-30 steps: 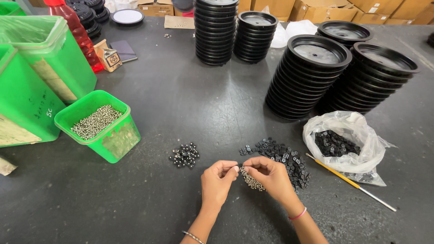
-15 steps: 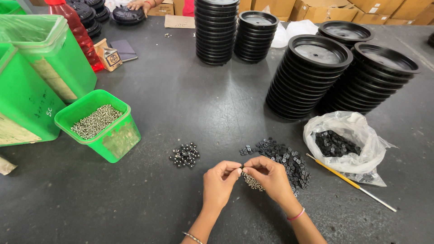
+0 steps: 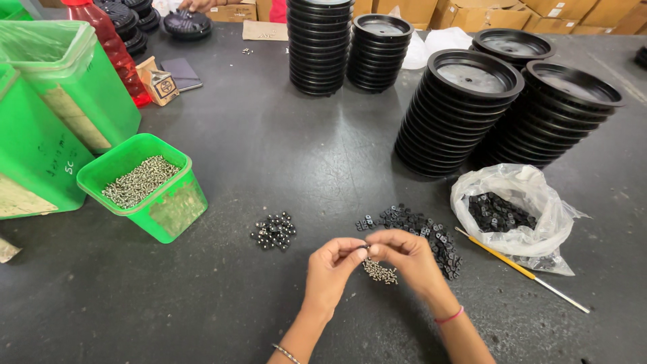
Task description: The person sits at a workbench and repeatedly picks a black plastic component from a pile, takes a metal screw from a small pile, presses the screw into the component by hand, and sets the assembled piece on a growing pile of finished parts. Stacks of black plastic discs and green bins of screws surround the work area.
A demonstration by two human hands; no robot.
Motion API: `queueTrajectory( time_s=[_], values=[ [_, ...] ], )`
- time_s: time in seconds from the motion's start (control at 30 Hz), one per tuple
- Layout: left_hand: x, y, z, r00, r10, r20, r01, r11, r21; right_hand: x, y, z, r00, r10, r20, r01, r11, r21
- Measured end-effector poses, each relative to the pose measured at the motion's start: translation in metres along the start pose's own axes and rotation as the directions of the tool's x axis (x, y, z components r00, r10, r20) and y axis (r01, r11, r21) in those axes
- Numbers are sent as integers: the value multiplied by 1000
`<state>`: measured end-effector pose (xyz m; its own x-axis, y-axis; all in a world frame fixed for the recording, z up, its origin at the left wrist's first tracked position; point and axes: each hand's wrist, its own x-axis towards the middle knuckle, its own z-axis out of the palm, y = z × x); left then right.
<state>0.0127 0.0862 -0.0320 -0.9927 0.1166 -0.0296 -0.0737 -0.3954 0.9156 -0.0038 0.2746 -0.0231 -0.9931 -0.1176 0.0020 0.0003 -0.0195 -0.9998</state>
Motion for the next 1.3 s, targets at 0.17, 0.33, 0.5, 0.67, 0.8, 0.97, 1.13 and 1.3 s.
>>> queueTrajectory(
  time_s=[0.17, 0.33, 0.5, 0.67, 0.8, 0.97, 1.13, 1.3],
  values=[
    [6, 1, -12, 997, 27, -77, -35, 994, -101, -3, -18, -10, 989, -149, -11, 103, 739, -665],
    [7, 3, -14, 996, 11, -89, -20, 995, -96, -4, -22, -2, 993, -105, 51, 109, 675, -730],
    [7, 1, -10, 995, -6, -101, 8, 1000, 24, -5, -26, 1, 982, -151, 111, 180, 601, -778],
    [5, 1, -11, 994, -28, -109, 33, 998, 46, -5, -25, 2, 986, -144, 90, 161, 622, -766],
    [5, 1, -11, 994, -15, -108, 21, 998, 60, -4, -20, 2, 993, -105, 47, 103, 627, -772],
    [5, 0, -10, 991, -13, -133, 29, 993, 118, -2, -14, -2, 968, -232, 97, 215, 564, -798],
    [5, 0, -9, 988, 13, -151, 11, 988, 154, -3, -18, -9, 979, -202, 30, 142, 564, -814],
    [5, 0, -9, 989, 23, -147, 1, 987, 161, -4, -22, -4, 935, -307, 176, 313, 485, -817]
  ],
)
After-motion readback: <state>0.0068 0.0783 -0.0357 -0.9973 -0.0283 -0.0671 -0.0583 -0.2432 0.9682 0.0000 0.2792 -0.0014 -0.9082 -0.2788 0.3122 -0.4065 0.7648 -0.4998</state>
